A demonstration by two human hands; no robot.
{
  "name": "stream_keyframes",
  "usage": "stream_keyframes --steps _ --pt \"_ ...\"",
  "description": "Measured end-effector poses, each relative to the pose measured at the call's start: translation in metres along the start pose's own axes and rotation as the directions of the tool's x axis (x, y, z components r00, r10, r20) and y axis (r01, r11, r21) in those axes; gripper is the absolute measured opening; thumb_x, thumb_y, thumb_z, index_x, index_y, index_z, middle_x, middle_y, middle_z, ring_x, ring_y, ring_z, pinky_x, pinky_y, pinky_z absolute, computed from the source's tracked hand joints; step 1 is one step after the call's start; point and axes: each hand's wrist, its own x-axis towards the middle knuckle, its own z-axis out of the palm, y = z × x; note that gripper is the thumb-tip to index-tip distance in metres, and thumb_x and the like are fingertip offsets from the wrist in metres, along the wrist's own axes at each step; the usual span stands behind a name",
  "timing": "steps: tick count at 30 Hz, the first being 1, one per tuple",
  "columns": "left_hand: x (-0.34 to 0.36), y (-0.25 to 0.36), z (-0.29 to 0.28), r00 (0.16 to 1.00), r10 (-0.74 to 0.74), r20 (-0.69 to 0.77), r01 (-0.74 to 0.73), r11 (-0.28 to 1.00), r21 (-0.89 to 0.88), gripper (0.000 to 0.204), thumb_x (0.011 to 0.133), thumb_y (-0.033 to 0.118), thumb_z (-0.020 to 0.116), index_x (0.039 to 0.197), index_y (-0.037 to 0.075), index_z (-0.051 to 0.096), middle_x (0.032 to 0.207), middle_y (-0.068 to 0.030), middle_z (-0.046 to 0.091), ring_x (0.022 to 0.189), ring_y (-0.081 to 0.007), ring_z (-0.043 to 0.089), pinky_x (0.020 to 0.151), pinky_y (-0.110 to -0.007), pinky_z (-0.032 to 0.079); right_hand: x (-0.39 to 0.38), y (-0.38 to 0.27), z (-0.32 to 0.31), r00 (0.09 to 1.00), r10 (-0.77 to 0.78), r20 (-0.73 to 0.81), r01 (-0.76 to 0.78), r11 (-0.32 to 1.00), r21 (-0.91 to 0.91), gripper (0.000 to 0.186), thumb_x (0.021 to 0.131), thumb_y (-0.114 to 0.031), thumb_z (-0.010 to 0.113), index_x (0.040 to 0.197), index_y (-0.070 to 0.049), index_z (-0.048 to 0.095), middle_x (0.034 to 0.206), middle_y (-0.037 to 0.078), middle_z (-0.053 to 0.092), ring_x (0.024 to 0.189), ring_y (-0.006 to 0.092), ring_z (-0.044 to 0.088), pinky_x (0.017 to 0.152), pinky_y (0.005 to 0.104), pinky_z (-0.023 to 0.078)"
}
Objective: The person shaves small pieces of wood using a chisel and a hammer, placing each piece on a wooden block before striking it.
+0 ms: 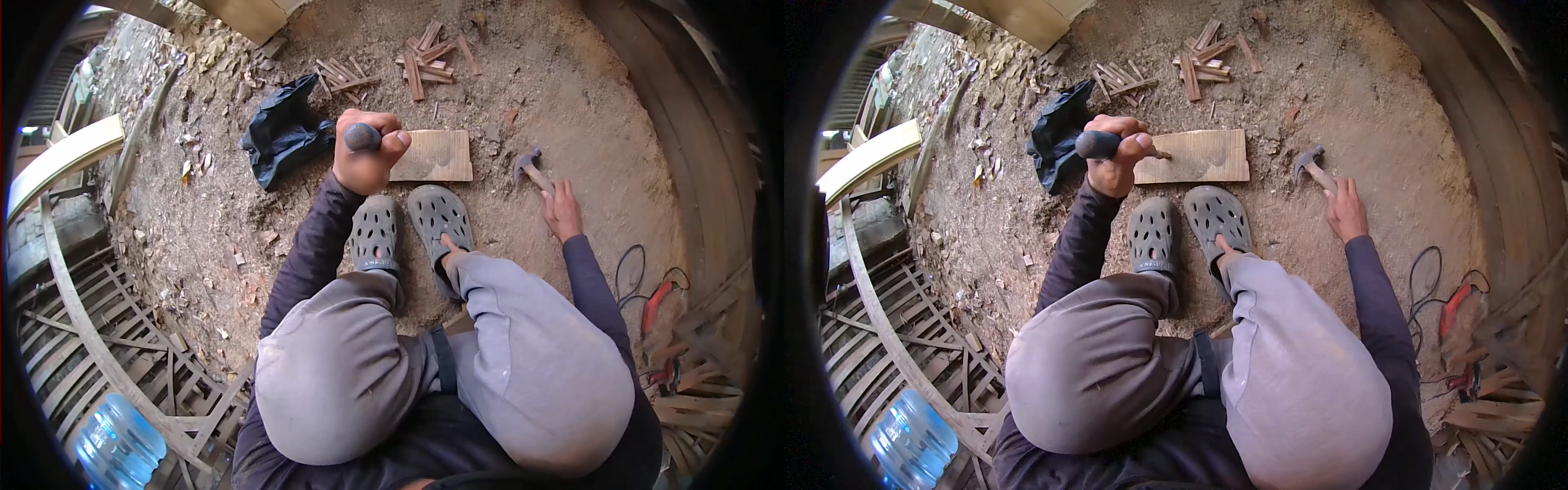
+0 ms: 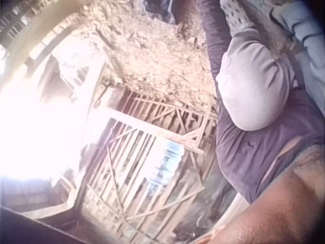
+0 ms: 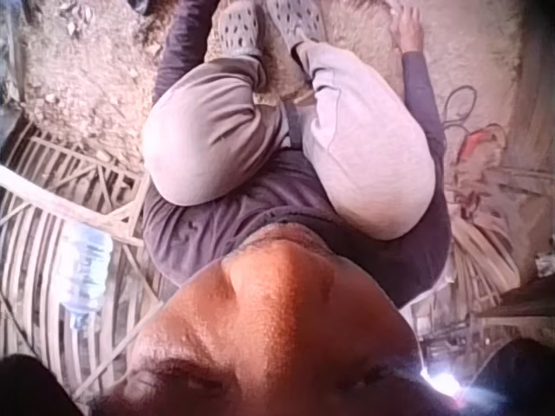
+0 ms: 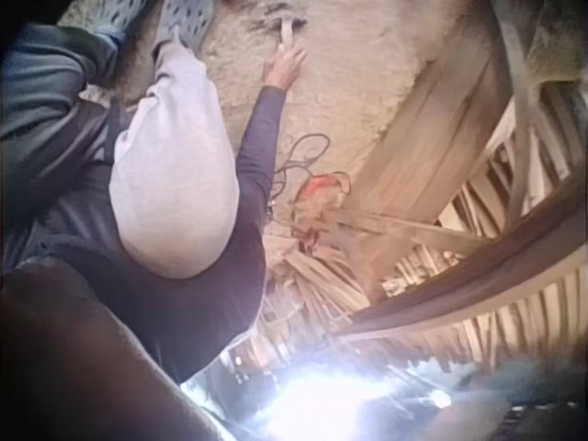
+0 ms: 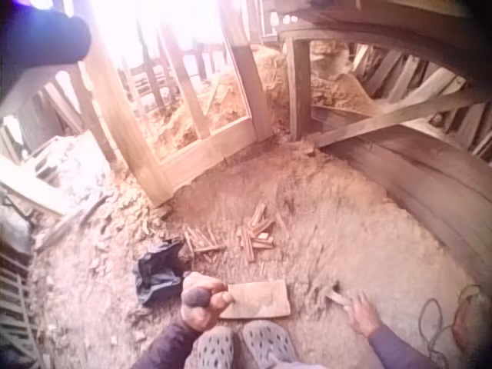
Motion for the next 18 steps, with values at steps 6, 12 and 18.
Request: stream_keyframes --steps 6,12,18 --pt "-0.004 0.006 -0.005 0.989 -0.127 0.069 0.123 0.99 0.069 0.036 0.079 0.018 0.064 0.057 -0.001 0.043 0.051 -0.0073 0.042 0.043 -0.0167 0.042 0.046 -0.031 0.036 -0.003 -0.111 -0.134 0.994 -0.09 0.064 0.008 0.635 0.773 0.037 0.103 -0.029 0.044 0.126 -0.001 0.05 0.082 0.005 0.054 0.065 0.014 0.051 0.06 0.0303 0.044" --pt "-0.017 -0.015 0.003 0.994 -0.105 -0.023 0.104 0.994 -0.033 0.037 0.082 0.013 0.063 0.056 0.002 0.039 0.05 -0.0049 0.03 0.045 -0.0153 0.032 0.045 -0.032 0.03 -0.001 -0.232 -0.247 0.707 -0.623 -0.335 0.692 0.513 0.508 0.038 0.105 -0.028 0.043 0.134 -0.005 0.042 0.081 0.009 0.059 0.064 0.0198 0.059 0.055 0.0343 0.046" --pt "-0.012 0.003 0.026 0.911 -0.212 -0.355 0.094 0.942 -0.323 0.034 0.087 0.011 0.061 0.059 0.006 0.043 0.058 0.0018 0.049 0.058 -0.007 0.042 0.052 -0.028 0.033 0.018 -0.259 -0.243 0.598 -0.778 -0.192 0.783 0.514 0.351 0.029 0.1 -0.022 0.051 0.123 -0.005 0.042 0.08 0.022 0.064 0.074 0.0416 0.066 0.061 0.0473 0.051"
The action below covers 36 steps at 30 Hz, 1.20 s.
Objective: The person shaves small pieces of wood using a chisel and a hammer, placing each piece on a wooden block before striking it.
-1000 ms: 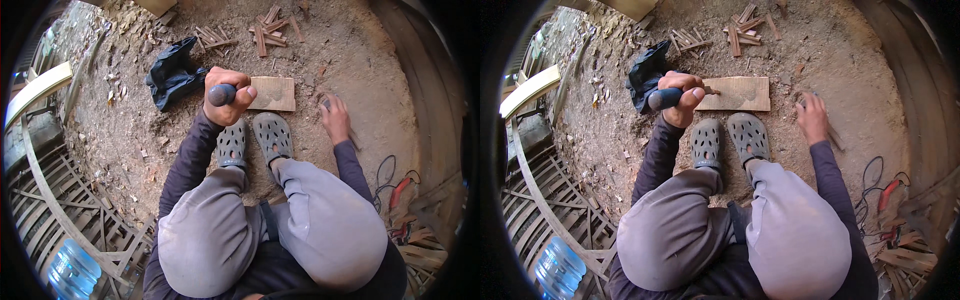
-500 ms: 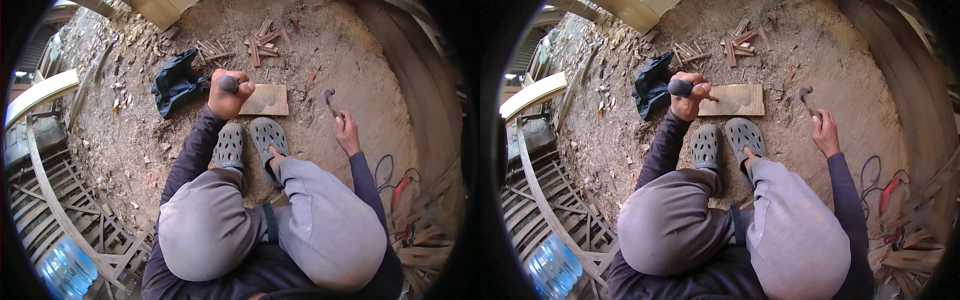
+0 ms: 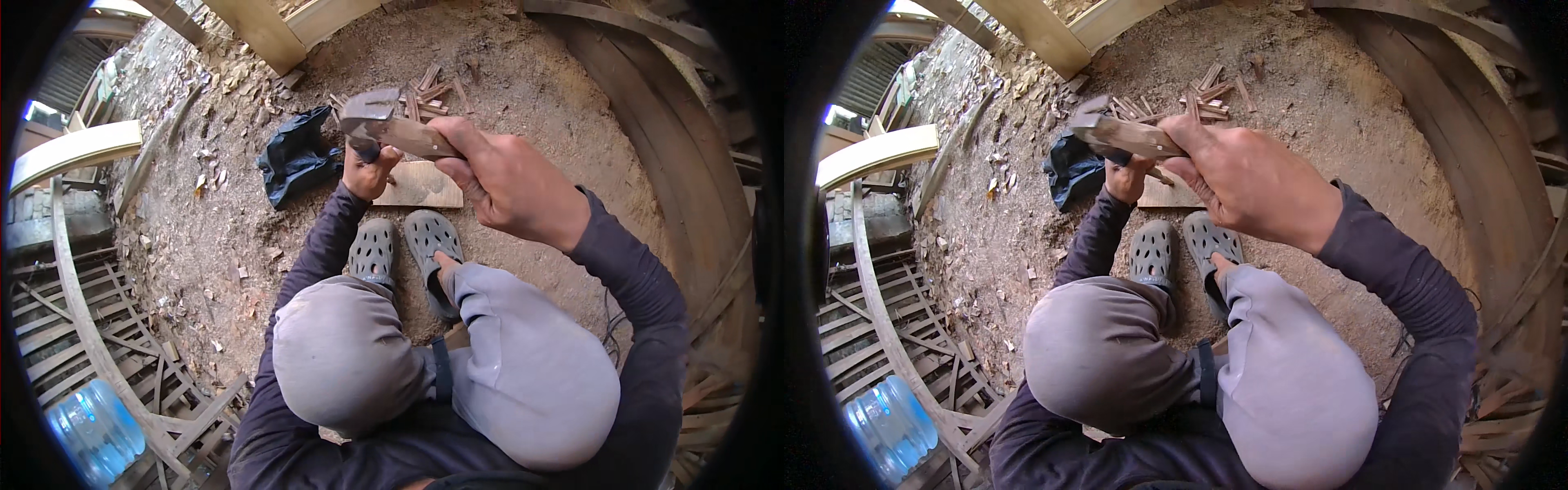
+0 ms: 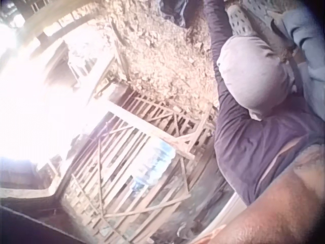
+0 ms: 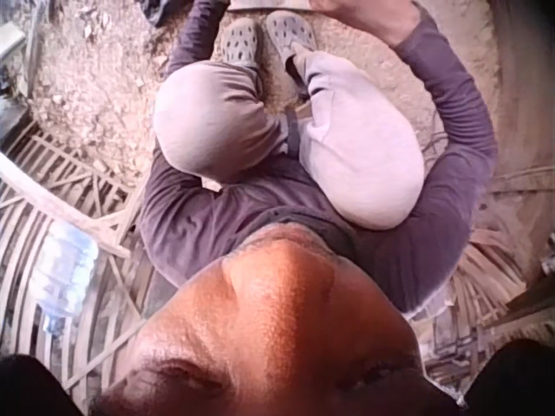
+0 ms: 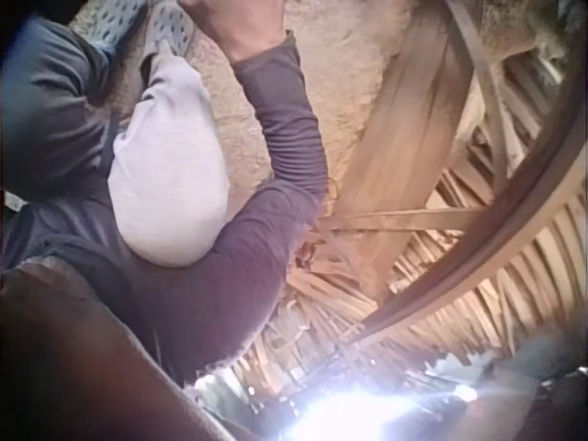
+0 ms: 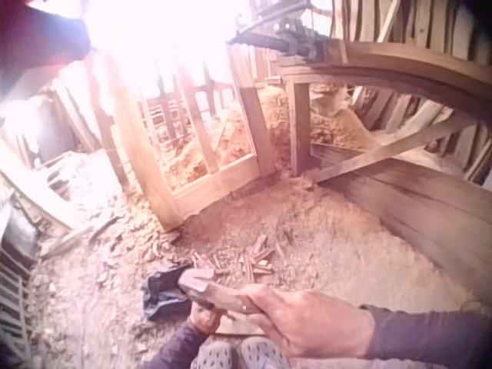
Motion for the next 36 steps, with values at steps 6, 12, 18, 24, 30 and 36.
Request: stream_keyframes --steps 6,12,18,24,30,36 --pt "0.018 -0.004 -0.028 0.937 -0.021 0.348 -0.083 0.955 0.283 0.032 0.081 0.016 0.065 0.057 0.002 0.048 0.051 -0.0072 0.032 0.044 -0.0188 0.038 0.046 -0.034 0.032 0.027 -0.027 -0.046 0.99 -0.068 -0.122 0.073 0.997 0.032 0.029 0.101 -0.022 0.05 0.124 -0.006 0.042 0.08 0.022 0.064 0.069 0.0418 0.065 0.058 0.0474 0.05" --pt "0.012 -0.019 -0.034 0.957 -0.027 0.29 -0.04 0.974 0.223 0.031 0.081 0.016 0.064 0.058 0.002 0.05 0.05 -0.0078 0.036 0.045 -0.0164 0.04 0.047 -0.032 0.033 0.014 0.003 -0.005 0.995 -0.087 0.046 0.088 0.996 -0.02 0.02 0.101 -0.019 0.049 0.113 -0.004 0.042 0.061 0.016 0.055 0.053 0.0312 0.062 0.048 0.0416 0.049" --pt "0.014 -0.013 -0.035 0.938 -0.141 0.317 0.075 0.974 0.214 0.032 0.082 0.013 0.063 0.057 0.002 0.046 0.051 -0.0052 0.038 0.048 -0.0119 0.039 0.047 -0.032 0.032 0.024 -0.025 -0.031 0.971 -0.1 -0.218 0.12 0.989 0.082 0.018 0.099 -0.014 0.051 0.112 -0.003 0.042 0.065 0.018 0.059 0.053 0.0359 0.063 0.046 0.0419 0.048" --pt "0.015 -0.02 -0.04 0.956 -0.078 0.283 -0.007 0.958 0.288 0.031 0.083 0.015 0.064 0.061 0.001 0.048 0.053 -0.0048 0.037 0.05 -0.0106 0.039 0.047 -0.031 0.033 0.032 -0.017 -0.024 1.0 -0.019 0.003 0.018 0.971 0.237 0.03 0.101 -0.023 0.047 0.126 -0.006 0.04 0.073 0.018 0.062 0.057 0.0307 0.065 0.05 0.041 0.051" --pt "0.007 -0.029 -0.023 0.96 -0.133 0.246 0.093 0.982 0.167 0.028 0.083 0.011 0.062 0.062 0.004 0.045 0.056 0.0005 0.041 0.053 -0.0076 0.038 0.048 -0.029 0.032 0.011 0.039 0.026 0.987 -0.109 -0.122 0.117 0.992 0.057 0.019 0.102 -0.018 0.047 0.113 -0.004 0.042 0.067 0.017 0.059 0.052 0.0357 0.062 0.043 0.0408 0.046" --pt "0.017 -0.017 -0.051 0.966 -0.214 0.146 0.223 0.974 -0.042 0.031 0.085 0.012 0.061 0.059 0.008 0.044 0.055 0.0042 0.042 0.046 -0.005 0.036 0.043 -0.025 0.028 -0.026 0.033 -0.007 0.909 0.3 -0.29 -0.292 0.954 0.07 0.025 0.101 -0.021 0.049 0.12 -0.005 0.047 0.075 0.02 0.062 0.064 0.0399 0.063 0.056 0.046 0.049"
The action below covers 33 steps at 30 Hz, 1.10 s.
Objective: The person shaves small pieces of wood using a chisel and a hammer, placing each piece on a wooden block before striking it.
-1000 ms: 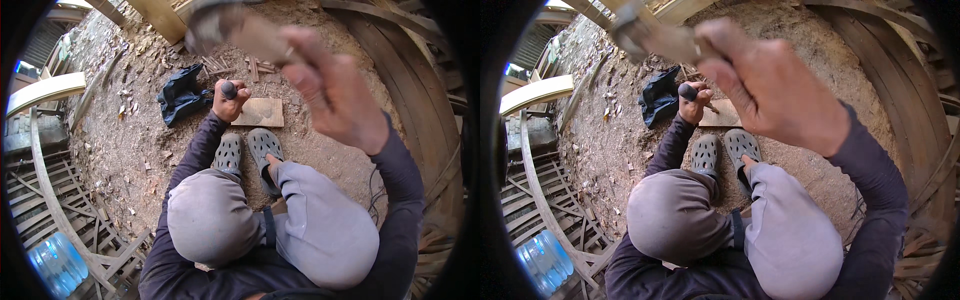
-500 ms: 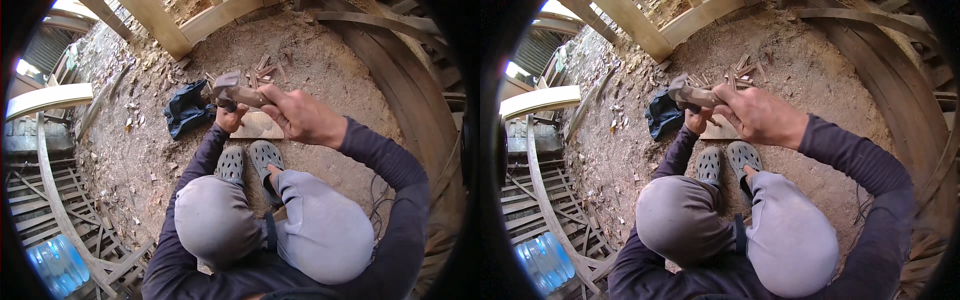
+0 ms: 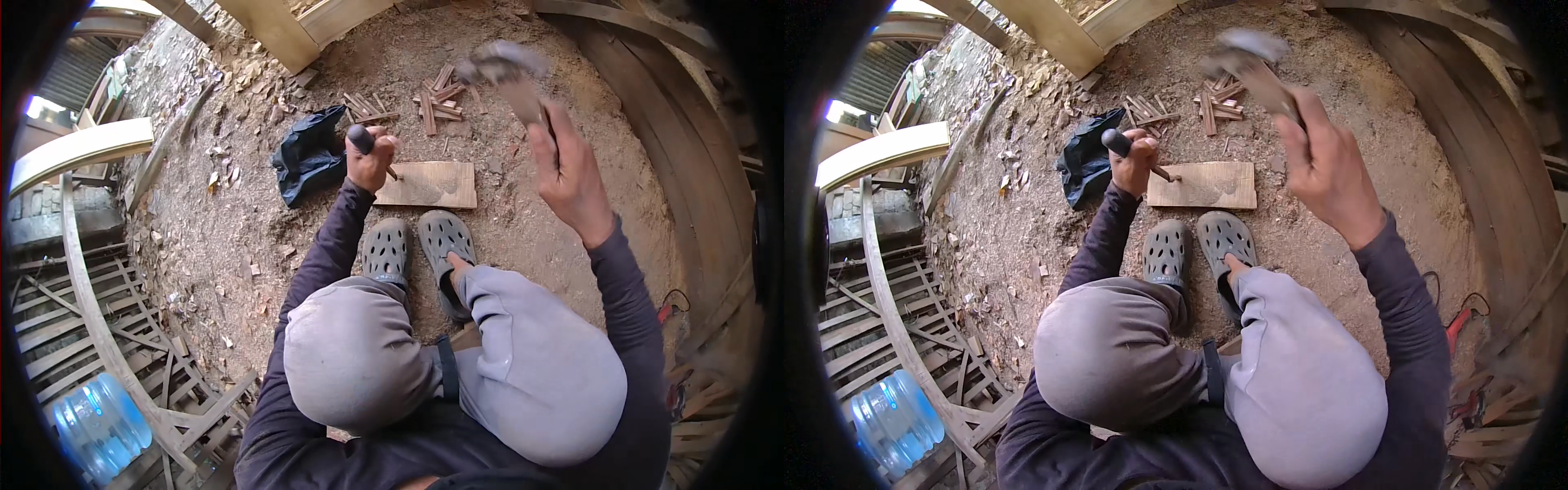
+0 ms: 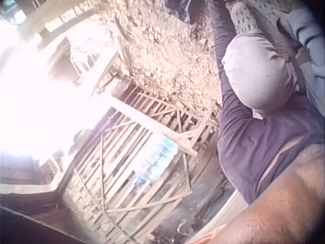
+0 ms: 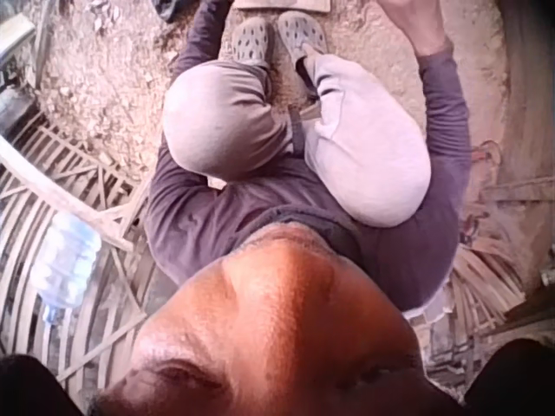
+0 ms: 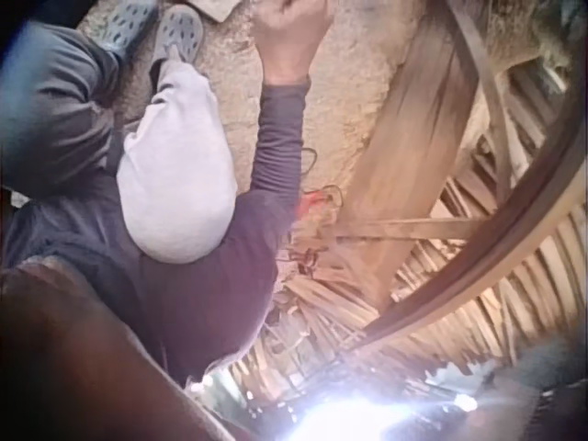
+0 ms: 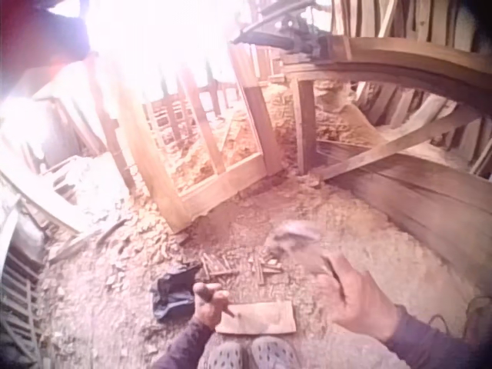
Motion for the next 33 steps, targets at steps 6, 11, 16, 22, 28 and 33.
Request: stream_keyframes --steps 6,11,16,22,28,33 --pt "0.017 0.018 -0.015 0.898 -0.006 -0.441 -0.165 0.922 -0.349 0.016 0.091 0.016 0.059 0.077 0.01 0.054 0.057 0.002 0.047 0.041 -0.0079 0.039 0.038 -0.023 0.033 -0.13 0.164 0.034 0.955 0.295 0.044 -0.243 0.856 -0.457 0.034 0.092 -0.018 0.061 0.124 -0.008 0.056 0.093 0.024 0.064 0.081 0.0439 0.064 0.069 0.0483 0.051" --pt "0.015 0.023 -0.035 0.797 -0.126 -0.591 -0.219 0.851 -0.478 0.029 0.092 0.022 0.051 0.068 0.017 0.034 0.052 0.0063 0.026 0.039 -0.0062 0.021 0.037 -0.025 0.018 -0.167 0.192 0.062 0.853 0.506 0.128 -0.29 0.663 -0.69 0.038 0.089 -0.019 0.065 0.125 -0.008 0.059 0.112 0.022 0.062 0.104 0.0399 0.061 0.089 0.0457 0.049" --pt "0.001 0.03 -0.063 0.817 -0.224 -0.531 -0.208 0.745 -0.634 0.036 0.092 0.02 0.048 0.06 0.017 0.033 0.049 0.0053 0.025 0.039 -0.0076 0.019 0.036 -0.025 0.018 -0.052 0.111 0.128 0.99 0.122 0.072 -0.128 0.988 0.084 0.04 0.093 -0.028 0.062 0.125 -0.004 0.059 0.122 0.021 0.061 0.114 0.0364 0.058 0.097 0.0421 0.045" --pt "0.007 0.011 -0.062 0.906 -0.241 -0.348 -0.167 0.553 -0.817 0.038 0.093 0.018 0.047 0.059 0.016 0.032 0.049 0.0054 0.026 0.04 -0.0071 0.019 0.037 -0.024 0.018 -0.013 0.107 0.149 0.887 0.057 0.457 -0.2 0.941 0.272 0.033 0.097 -0.031 0.058 0.112 -0.002 0.062 0.099 0.017 0.068 0.094 0.0287 0.065 0.083 0.0392 0.049" --pt "0.009 0.017 -0.064 0.964 -0.184 -0.191 -0.099 0.418 -0.903 0.037 0.093 0.016 0.047 0.059 0.015 0.033 0.049 0.0053 0.027 0.039 -0.0061 0.019 0.037 -0.024 0.018 -0.023 0.096 0.161 0.845 0.17 0.506 -0.439 0.761 0.478 0.03 0.099 -0.028 0.058 0.093 0.0 0.062 0.072 0.003 0.055 0.072 0.0105 0.049 0.069 0.0299 0.043" --pt "0.014 0.021 -0.059 0.986 -0.133 -0.103 -0.041 0.4 -0.915 0.036 0.093 0.017 0.048 0.059 0.015 0.034 0.049 0.0059 0.027 0.039 -0.006 0.02 0.038 -0.024 0.019 -0.026 0.088 0.158 0.686 0.253 0.682 -0.689 0.529 0.496 0.033 0.101 -0.028 0.055 0.09 0.002 0.062 0.073 0.001 0.052 0.073 0.0079 0.045 0.068 0.026 0.041"
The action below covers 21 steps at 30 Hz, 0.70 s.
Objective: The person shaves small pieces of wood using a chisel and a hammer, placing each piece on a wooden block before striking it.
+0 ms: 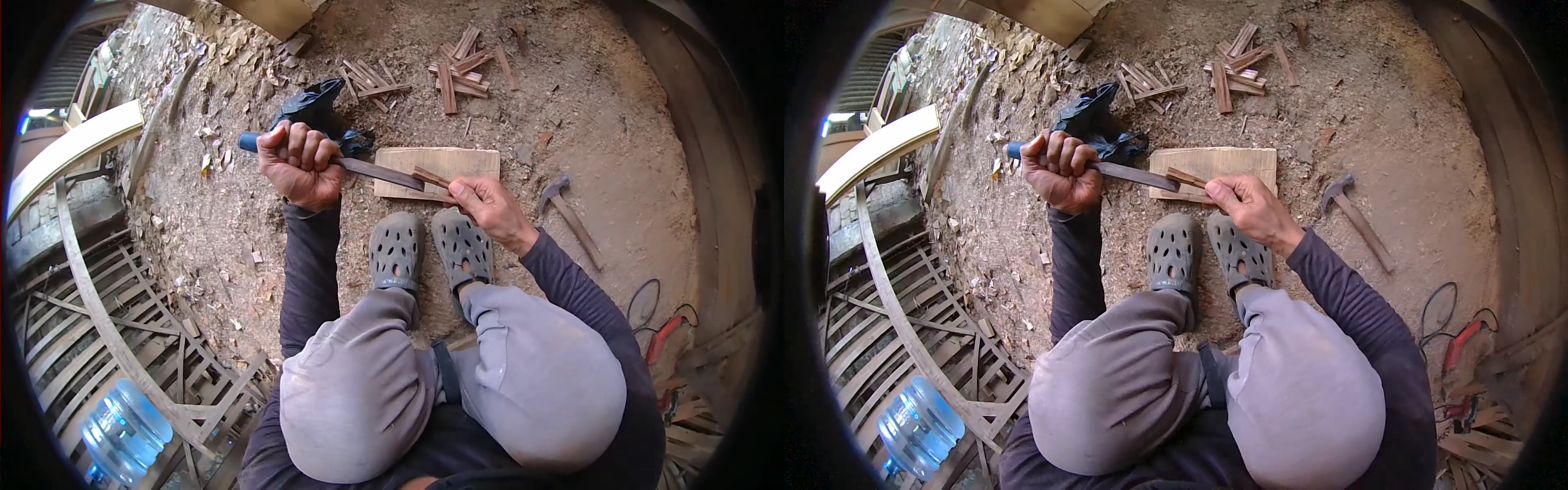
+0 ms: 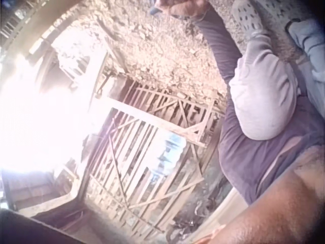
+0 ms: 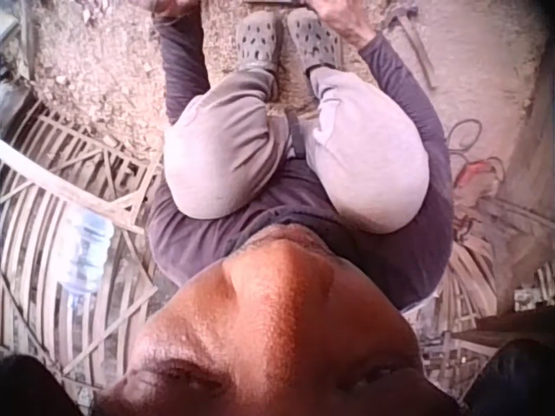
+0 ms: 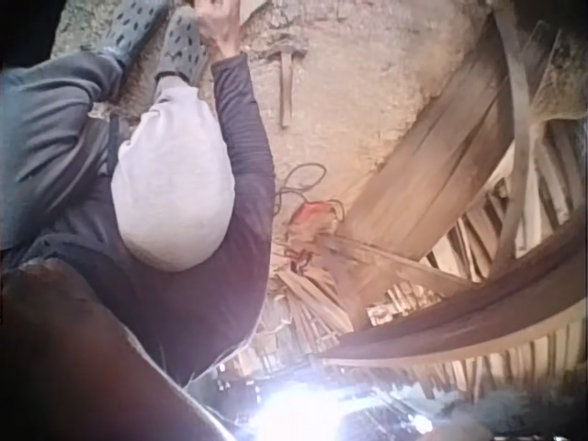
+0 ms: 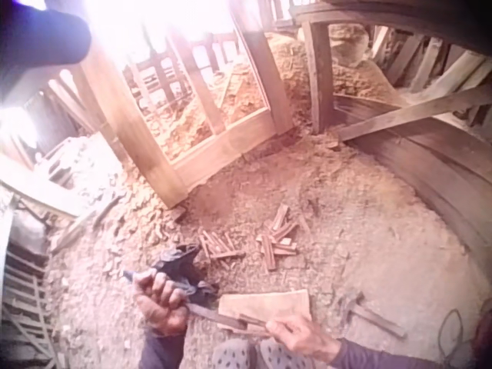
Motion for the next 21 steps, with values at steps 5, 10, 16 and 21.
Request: stream_keyframes --steps 5,10,16,21 --pt "0.005 0.005 0.011 0.99 0.139 -0.032 -0.131 0.974 0.187 0.034 0.093 0.019 0.048 0.061 0.016 0.036 0.051 0.0061 0.03 0.041 -0.0057 0.022 0.039 -0.024 0.021 0.001 0.01 0.004 0.972 -0.144 -0.184 0.12 0.984 -0.132 0.033 0.102 -0.028 0.054 0.092 0.002 0.063 0.068 0.0 0.048 0.067 0.0064 0.042 0.06 0.0263 0.038" --pt "-0.005 0.025 0.021 0.964 0.258 0.07 -0.213 0.584 0.783 0.026 0.094 0.021 0.052 0.069 0.013 0.049 0.059 0.0057 0.044 0.046 -0.0037 0.034 0.041 -0.022 0.028 0.0 0.009 0.002 0.912 -0.21 -0.353 0.137 0.966 -0.22 0.031 0.101 -0.028 0.055 0.098 0.001 0.064 0.065 0.0 0.05 0.062 0.0087 0.044 0.056 0.0277 0.039" --pt "-0.028 -0.054 0.002 0.993 -0.102 -0.054 0.051 -0.03 0.998 0.031 0.088 0.021 0.076 0.108 -0.002 0.07 0.095 -0.0054 0.072 0.08 -0.009 0.064 0.075 -0.025 0.051 0.006 -0.012 0.015 0.849 -0.362 -0.386 0.235 0.911 -0.338 0.028 0.101 -0.027 0.056 0.1 0.0 0.064 0.071 0.006 0.061 0.065 0.0102 0.054 0.06 0.0289 0.044" --pt "-0.028 -0.066 -0.015 0.984 -0.04 -0.173 0.175 0.05 0.983 0.023 0.09 0.018 0.074 0.098 -0.003 0.072 0.086 -0.005 0.072 0.077 -0.0087 0.063 0.073 -0.024 0.05 0.012 -0.003 0.014 0.872 -0.115 -0.475 0.119 0.993 -0.021 0.04 0.105 -0.035 0.045 0.101 0.0 0.065 0.089 0.01 0.07 0.078 0.0163 0.066 0.07 0.0314 0.052"
